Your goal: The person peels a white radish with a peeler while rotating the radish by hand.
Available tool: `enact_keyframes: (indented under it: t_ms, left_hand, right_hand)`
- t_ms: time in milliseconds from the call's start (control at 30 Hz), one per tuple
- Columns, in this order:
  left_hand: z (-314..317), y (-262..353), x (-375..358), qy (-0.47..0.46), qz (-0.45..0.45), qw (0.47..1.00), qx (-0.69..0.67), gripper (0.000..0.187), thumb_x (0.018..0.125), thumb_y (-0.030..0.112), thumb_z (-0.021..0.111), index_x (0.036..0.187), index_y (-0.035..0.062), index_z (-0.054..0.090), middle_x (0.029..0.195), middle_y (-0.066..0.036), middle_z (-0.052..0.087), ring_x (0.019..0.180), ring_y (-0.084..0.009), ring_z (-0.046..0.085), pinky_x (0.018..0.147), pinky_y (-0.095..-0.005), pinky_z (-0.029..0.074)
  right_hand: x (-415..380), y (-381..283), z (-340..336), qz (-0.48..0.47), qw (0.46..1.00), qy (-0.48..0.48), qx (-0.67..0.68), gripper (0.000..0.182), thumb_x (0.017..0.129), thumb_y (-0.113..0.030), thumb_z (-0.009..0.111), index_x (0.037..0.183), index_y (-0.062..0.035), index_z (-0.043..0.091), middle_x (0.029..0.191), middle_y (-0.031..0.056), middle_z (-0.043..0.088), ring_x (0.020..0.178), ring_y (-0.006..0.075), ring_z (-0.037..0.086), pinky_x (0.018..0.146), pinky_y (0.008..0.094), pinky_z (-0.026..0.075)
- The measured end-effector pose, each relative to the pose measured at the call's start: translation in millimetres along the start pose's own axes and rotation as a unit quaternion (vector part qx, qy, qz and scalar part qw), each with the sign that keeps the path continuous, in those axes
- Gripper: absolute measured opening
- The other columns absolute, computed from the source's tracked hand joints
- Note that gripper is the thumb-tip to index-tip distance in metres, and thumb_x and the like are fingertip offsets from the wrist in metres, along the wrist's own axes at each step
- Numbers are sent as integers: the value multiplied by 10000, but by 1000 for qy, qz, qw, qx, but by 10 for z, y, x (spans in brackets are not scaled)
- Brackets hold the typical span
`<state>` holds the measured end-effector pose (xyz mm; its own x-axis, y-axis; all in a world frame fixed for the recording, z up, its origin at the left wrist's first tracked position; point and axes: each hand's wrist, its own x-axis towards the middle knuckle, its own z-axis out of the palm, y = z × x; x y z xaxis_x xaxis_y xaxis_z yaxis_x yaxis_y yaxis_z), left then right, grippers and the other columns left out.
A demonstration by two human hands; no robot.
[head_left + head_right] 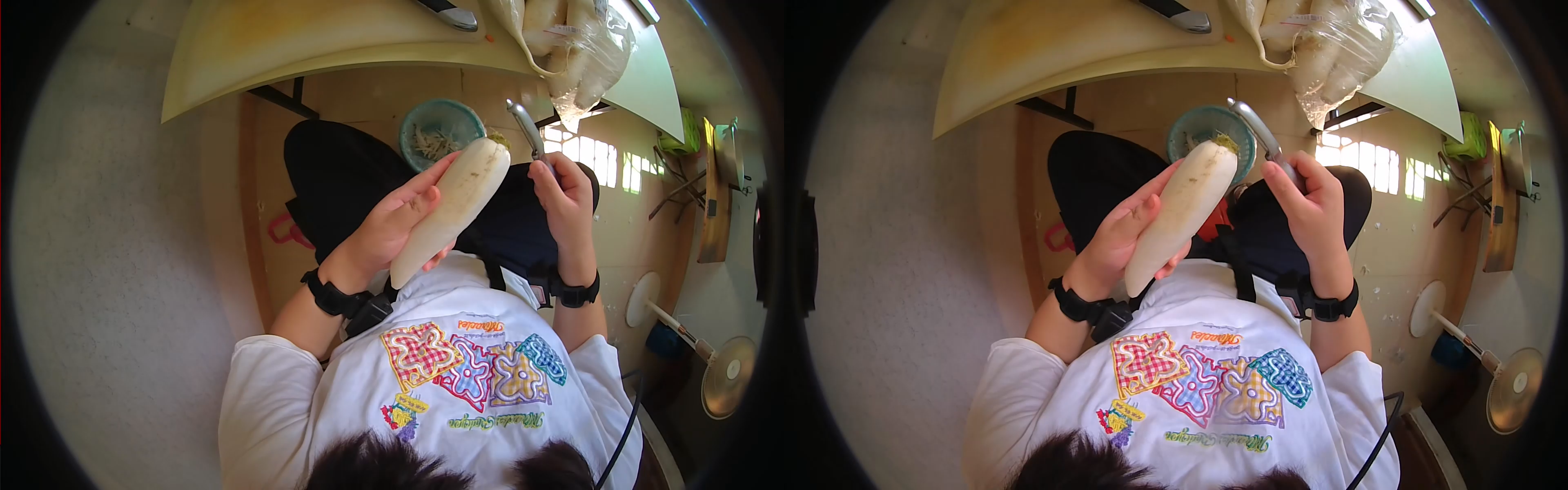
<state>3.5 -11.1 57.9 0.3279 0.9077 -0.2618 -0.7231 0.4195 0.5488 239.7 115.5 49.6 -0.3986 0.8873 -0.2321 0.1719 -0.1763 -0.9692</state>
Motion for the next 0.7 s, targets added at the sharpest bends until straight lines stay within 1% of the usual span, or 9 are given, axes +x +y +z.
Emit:
enact_keyframes:
  t_ms: [67, 100, 133, 200, 300, 433, 500, 633, 700]
  left_hand:
    - [-7, -2, 13, 7, -5, 1000, 12, 764, 1020, 494, 514, 1620, 189, 154, 944, -79, 623, 643, -146, 615, 489, -281, 510]
    - [-5, -9, 20, 14, -10, 1000, 24, 766, 1019, 496, 516, 1621, 193, 151, 956, -74, 621, 645, -140, 613, 494, -276, 513]
    - [-7, -14, 17, 12, -12, 1000, 24, 766, 1019, 496, 516, 1621, 193, 151, 956, -74, 621, 645, -140, 613, 494, -276, 513]
    - [-13, -15, 4, 22, -24, 998, 49, 774, 1016, 502, 521, 1622, 200, 147, 987, -65, 615, 650, -129, 609, 502, -266, 516]
    - [-25, -30, 4, 20, -16, 999, 39, 787, 1008, 515, 528, 1622, 199, 150, 1005, -64, 609, 651, -127, 608, 504, -263, 514]
    - [-38, -38, -32, 23, -11, 999, 39, 796, 1003, 521, 532, 1622, 199, 148, 1009, -62, 607, 650, -126, 607, 506, -262, 512]
    - [-47, -32, -38, 12, -10, 999, 52, 841, 987, 558, 530, 1619, 166, 138, 1091, -98, 619, 679, -147, 617, 514, -275, 512]
    - [-54, -49, -34, 8, -7, 999, 47, 845, 986, 560, 532, 1617, 156, 143, 1087, -97, 617, 677, -148, 616, 505, -274, 512]
    - [-35, -40, -36, 8, -4, 999, 37, 828, 985, 554, 538, 1617, 176, 160, 934, -66, 613, 629, -129, 608, 502, -264, 511]
  right_hand:
    - [-49, -181, 157, -94, 994, 9, -50, 262, 867, -140, 809, 1040, 11, 683, 766, -52, 597, 659, 1, 466, 565, 161, 331]
    - [-54, -284, 229, -94, 994, 11, -51, 262, 867, -140, 809, 1040, 11, 683, 766, -52, 597, 659, 1, 466, 565, 161, 331]
    - [-58, -390, 304, -109, 993, 2, -48, 305, 837, -125, 831, 1068, 7, 680, 788, -52, 607, 676, -4, 476, 574, 158, 345]
    - [-51, -436, 351, -132, 989, -22, -63, 358, 803, -102, 851, 1107, -7, 688, 778, -63, 606, 685, -13, 490, 574, 160, 366]
    - [-9, -397, 365, -128, 986, -37, -103, 321, 804, -92, 844, 1083, -15, 706, 739, -72, 586, 649, -15, 474, 558, 164, 357]
    - [-26, -319, 385, -138, 984, -26, -105, 251, 817, -79, 826, 1037, -23, 720, 707, -75, 567, 622, -15, 458, 544, 169, 343]
    - [-49, -323, 413, -150, 984, -17, -92, 206, 847, -75, 804, 1030, -19, 725, 711, -77, 576, 622, -16, 452, 546, 168, 332]
    - [-44, -315, 449, -158, 986, 5, -57, 181, 872, -70, 787, 1029, -8, 723, 732, -71, 604, 637, -15, 466, 560, 165, 352]
    - [-40, -299, 397, -154, 986, 11, -68, 178, 888, -65, 775, 1038, 9, 714, 770, -56, 638, 667, -9, 495, 606, 158, 390]
